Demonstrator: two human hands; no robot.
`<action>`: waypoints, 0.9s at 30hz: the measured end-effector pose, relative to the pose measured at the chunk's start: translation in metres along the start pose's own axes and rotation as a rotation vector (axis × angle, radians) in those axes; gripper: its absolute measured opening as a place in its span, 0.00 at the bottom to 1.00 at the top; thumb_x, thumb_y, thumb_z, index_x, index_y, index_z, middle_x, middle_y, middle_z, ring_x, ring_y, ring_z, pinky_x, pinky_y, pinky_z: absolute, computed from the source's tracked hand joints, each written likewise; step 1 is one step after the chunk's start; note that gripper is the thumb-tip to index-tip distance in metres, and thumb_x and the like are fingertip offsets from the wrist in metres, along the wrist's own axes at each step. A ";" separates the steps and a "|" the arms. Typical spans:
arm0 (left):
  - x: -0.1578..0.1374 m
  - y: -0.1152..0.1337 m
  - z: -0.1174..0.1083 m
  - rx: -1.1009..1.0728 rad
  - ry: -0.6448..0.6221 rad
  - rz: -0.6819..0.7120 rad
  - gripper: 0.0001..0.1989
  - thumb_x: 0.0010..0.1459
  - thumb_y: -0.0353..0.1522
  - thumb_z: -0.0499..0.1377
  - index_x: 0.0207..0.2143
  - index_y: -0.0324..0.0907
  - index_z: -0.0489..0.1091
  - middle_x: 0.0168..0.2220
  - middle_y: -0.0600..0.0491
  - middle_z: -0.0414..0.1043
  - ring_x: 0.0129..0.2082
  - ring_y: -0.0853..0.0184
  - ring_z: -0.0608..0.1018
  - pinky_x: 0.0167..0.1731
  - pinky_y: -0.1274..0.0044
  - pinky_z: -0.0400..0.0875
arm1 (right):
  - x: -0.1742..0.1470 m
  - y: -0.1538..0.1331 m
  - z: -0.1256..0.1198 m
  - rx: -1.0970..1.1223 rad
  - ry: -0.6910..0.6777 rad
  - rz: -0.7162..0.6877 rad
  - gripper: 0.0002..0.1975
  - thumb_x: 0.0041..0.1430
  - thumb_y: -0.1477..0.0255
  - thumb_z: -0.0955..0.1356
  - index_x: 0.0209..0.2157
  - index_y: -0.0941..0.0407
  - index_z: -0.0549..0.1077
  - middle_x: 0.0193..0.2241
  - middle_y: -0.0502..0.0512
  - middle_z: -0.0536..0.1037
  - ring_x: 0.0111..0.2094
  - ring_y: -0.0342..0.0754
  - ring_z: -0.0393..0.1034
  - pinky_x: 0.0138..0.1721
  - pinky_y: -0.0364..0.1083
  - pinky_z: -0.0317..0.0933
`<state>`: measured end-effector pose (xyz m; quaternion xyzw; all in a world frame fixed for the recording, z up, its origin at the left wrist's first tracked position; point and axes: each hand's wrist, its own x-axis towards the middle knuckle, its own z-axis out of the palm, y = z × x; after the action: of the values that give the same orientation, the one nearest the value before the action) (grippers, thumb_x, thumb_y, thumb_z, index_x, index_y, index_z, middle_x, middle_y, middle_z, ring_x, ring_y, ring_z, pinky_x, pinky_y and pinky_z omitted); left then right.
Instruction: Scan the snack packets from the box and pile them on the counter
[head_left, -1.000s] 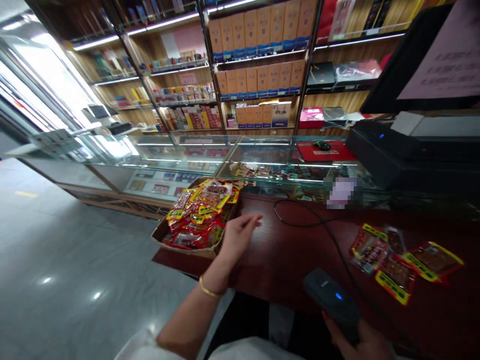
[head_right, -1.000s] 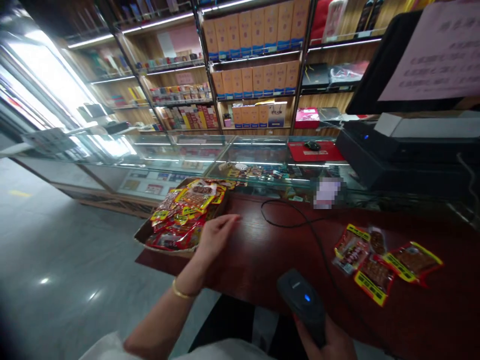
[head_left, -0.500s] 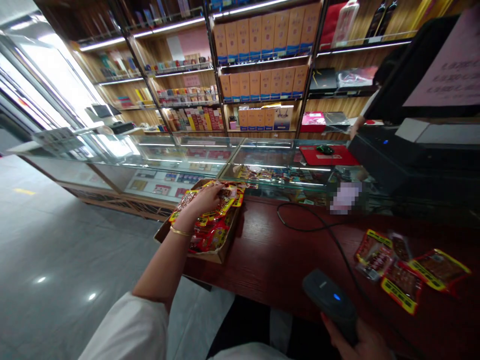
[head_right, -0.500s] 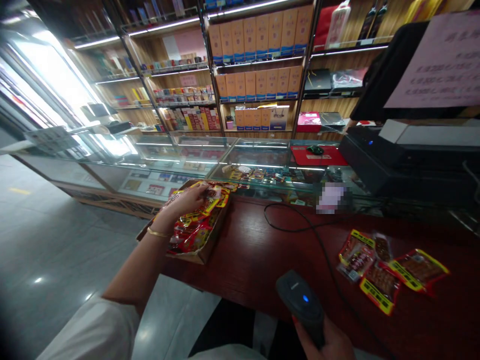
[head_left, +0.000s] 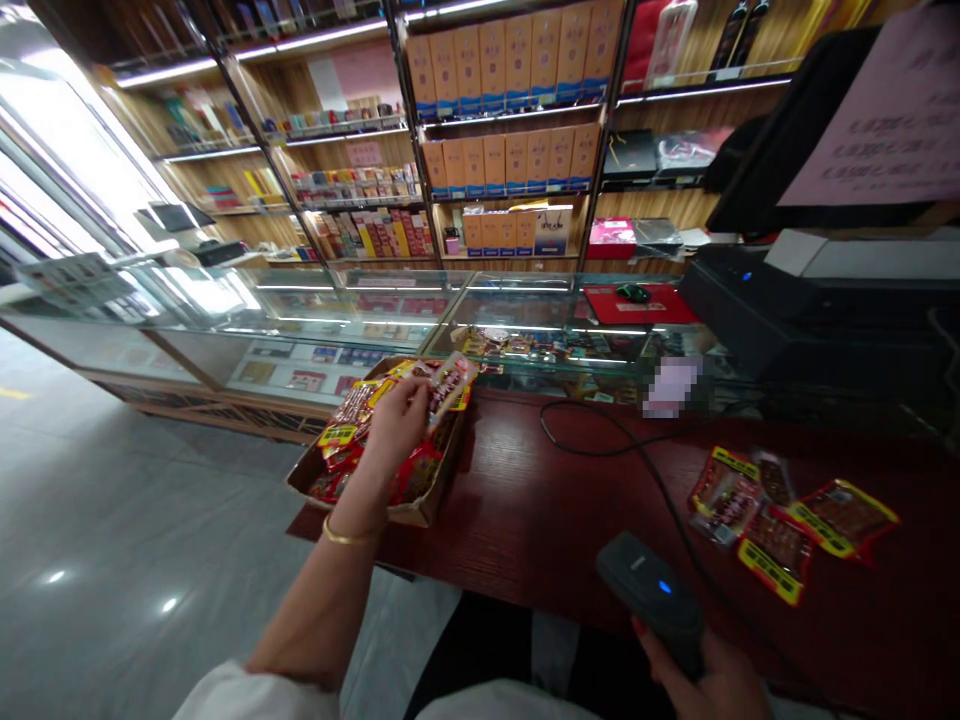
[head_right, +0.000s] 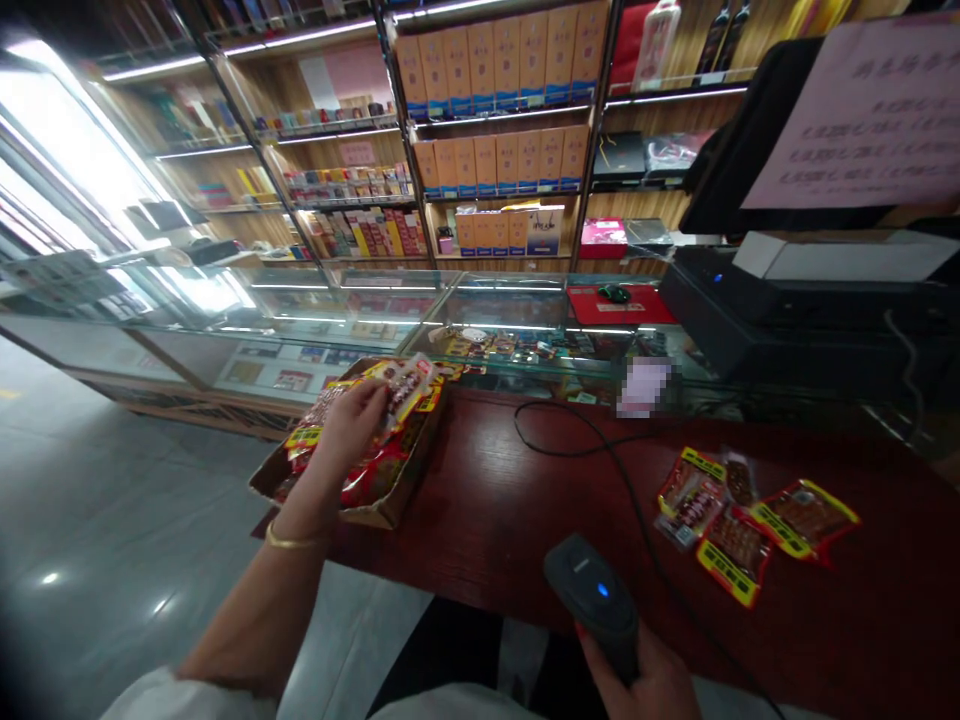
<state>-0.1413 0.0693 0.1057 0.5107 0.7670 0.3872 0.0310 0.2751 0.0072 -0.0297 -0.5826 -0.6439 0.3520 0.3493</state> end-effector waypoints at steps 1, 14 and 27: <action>-0.014 0.009 0.013 -0.155 -0.087 -0.021 0.17 0.65 0.40 0.52 0.40 0.41 0.78 0.33 0.50 0.78 0.33 0.62 0.77 0.36 0.75 0.69 | 0.000 -0.003 0.000 0.007 0.003 0.007 0.14 0.51 0.54 0.72 0.24 0.50 0.80 0.17 0.55 0.82 0.31 0.61 0.83 0.41 0.47 0.74; -0.097 0.030 0.124 -0.820 -0.730 -0.386 0.19 0.57 0.44 0.61 0.39 0.38 0.80 0.23 0.55 0.72 0.20 0.72 0.68 0.20 0.81 0.60 | -0.006 -0.022 -0.009 -0.057 -0.127 -0.110 0.15 0.58 0.60 0.70 0.39 0.54 0.84 0.36 0.60 0.88 0.39 0.60 0.84 0.45 0.51 0.75; -0.096 0.013 0.134 -0.787 -0.720 -0.398 0.20 0.56 0.44 0.62 0.39 0.36 0.80 0.23 0.54 0.74 0.20 0.71 0.69 0.21 0.80 0.62 | -0.007 -0.005 -0.013 -0.110 -0.218 -0.219 0.16 0.60 0.62 0.69 0.44 0.55 0.83 0.38 0.60 0.88 0.39 0.60 0.85 0.44 0.50 0.77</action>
<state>-0.0266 0.0689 -0.0131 0.4059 0.5877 0.4320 0.5507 0.2849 0.0001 -0.0192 -0.4854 -0.7561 0.3370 0.2812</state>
